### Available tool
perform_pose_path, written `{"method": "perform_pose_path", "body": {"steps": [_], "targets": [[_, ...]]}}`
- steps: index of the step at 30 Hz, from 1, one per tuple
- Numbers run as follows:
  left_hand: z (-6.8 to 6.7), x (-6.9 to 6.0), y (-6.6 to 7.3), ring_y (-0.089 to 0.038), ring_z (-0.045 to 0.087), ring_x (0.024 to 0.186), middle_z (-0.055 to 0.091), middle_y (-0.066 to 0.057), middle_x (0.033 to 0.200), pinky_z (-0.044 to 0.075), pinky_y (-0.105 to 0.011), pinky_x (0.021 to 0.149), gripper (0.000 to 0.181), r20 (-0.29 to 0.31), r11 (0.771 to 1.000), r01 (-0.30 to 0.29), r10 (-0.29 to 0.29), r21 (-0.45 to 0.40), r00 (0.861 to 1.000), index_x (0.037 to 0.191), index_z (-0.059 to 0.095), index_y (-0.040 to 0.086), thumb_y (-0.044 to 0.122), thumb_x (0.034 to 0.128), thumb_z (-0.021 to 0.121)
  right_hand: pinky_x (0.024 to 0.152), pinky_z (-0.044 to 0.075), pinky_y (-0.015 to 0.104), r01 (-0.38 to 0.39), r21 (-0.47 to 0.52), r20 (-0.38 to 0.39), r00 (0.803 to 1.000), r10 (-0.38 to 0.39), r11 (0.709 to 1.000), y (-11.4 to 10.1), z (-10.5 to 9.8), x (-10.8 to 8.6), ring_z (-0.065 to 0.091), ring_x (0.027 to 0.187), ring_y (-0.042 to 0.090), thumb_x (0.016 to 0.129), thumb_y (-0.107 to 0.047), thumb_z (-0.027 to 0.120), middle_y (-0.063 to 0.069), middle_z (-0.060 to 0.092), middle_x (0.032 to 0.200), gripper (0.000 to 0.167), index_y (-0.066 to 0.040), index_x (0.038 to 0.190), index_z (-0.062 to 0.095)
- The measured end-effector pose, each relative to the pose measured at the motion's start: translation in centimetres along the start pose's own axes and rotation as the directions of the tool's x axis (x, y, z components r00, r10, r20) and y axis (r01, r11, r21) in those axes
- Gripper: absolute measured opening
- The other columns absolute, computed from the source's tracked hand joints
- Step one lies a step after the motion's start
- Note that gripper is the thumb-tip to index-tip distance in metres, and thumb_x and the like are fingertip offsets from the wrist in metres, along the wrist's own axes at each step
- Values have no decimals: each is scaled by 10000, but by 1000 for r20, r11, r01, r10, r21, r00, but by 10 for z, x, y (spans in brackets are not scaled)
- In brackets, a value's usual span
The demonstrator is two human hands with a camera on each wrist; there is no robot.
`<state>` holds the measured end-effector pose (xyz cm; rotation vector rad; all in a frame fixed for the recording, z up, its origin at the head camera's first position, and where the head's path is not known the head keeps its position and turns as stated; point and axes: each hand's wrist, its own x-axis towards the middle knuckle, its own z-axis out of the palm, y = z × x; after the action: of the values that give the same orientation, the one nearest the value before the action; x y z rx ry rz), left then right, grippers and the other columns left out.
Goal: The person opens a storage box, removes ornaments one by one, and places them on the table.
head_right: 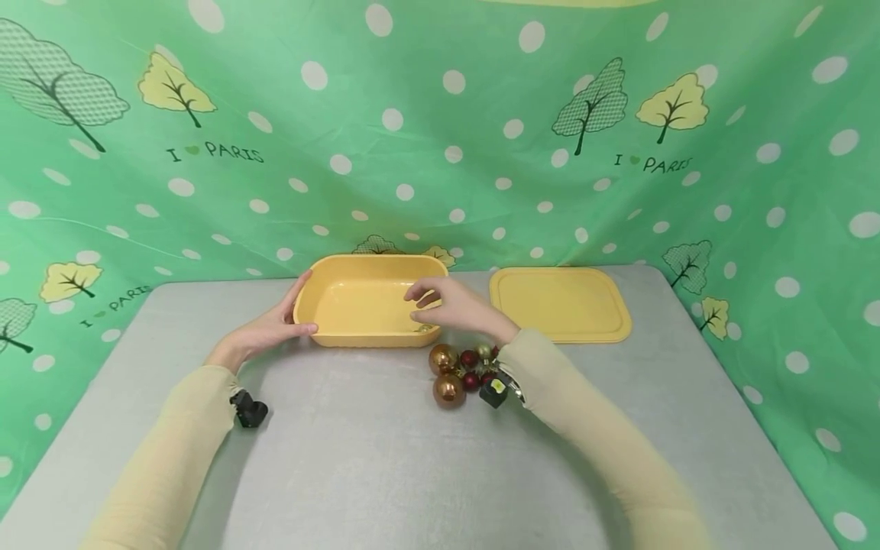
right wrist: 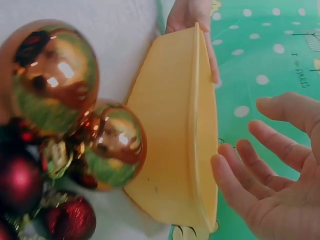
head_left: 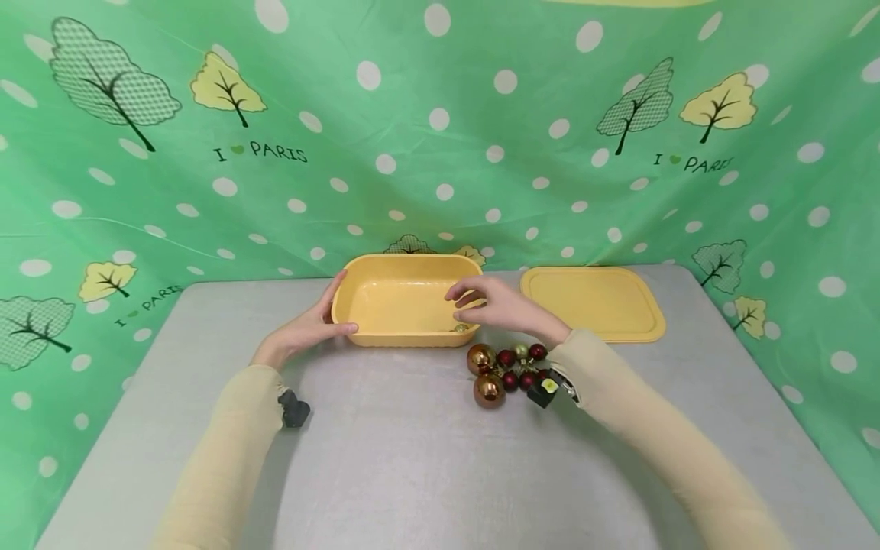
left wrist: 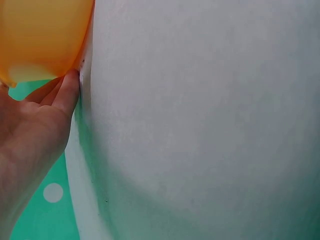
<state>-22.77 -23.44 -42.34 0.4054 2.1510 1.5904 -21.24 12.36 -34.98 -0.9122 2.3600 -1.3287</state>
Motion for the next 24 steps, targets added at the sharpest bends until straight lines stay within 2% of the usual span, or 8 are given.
{"method": "perform_pose_path", "body": {"steps": [6, 11, 15, 20, 22, 24], "targets": [[0, 2, -1, -338, -7, 1444, -174, -73, 1593, 50, -478, 1148, 1052, 0, 1000, -5, 5, -12, 1000, 1534, -110, 371, 99, 898, 682, 854, 522, 312, -86, 19, 54, 995, 85, 996, 2, 7, 19, 604, 1064, 315, 880, -54, 645, 230, 594, 1193, 329, 81, 1176, 596], [-1, 3, -3, -335, -10, 1445, -173, -69, 1593, 49, -478, 1148, 1053, -1, 1000, -5, 5, -10, 1000, 1535, -103, 376, 107, 895, 689, 860, 493, 315, -162, 21, 92, 983, 160, 987, 5, 12, 30, 579, 1060, 293, 907, -105, 644, 206, 596, 1203, 339, 70, 1193, 593], [-1, 3, -4, -342, -15, 1444, -174, -69, 1593, 45, -488, 1146, 1055, -3, 1000, -15, 15, 6, 1000, 1533, -100, 386, 107, 893, 691, 865, 479, 334, -186, 25, 124, 976, 181, 982, 9, 14, 36, 560, 1080, 278, 914, -122, 644, 175, 608, 1183, 343, 66, 1196, 594], [-1, 2, -4, -344, -23, 1444, -180, -66, 1592, 43, -496, 1145, 1057, -5, 1000, -19, 19, 16, 1000, 1531, -101, 392, 115, 891, 693, 830, 504, 451, -272, 59, 203, 945, 255, 960, 14, 18, 42, 565, 1048, 223, 894, -161, 673, 117, 605, 1169, 386, 12, 1230, 597], [-1, 2, -4, -332, -21, 1445, -176, -58, 1593, 49, -487, 1147, 1053, -6, 1000, -17, 17, 14, 1000, 1531, -95, 397, 114, 892, 693, 810, 509, 448, -298, 46, 236, 931, 280, 953, 15, 20, 45, 567, 1009, 193, 887, -172, 678, 106, 604, 1166, 401, -9, 1244, 596], [-1, 2, -4, -327, -20, 1445, -175, -54, 1593, 52, -485, 1147, 1051, -5, 1000, -17, 17, 11, 1000, 1531, -94, 398, 109, 894, 691, 802, 505, 396, -306, 29, 263, 921, 288, 952, 16, 21, 47, 560, 973, 163, 885, -156, 665, 110, 605, 1153, 393, -7, 1242, 593]]}}
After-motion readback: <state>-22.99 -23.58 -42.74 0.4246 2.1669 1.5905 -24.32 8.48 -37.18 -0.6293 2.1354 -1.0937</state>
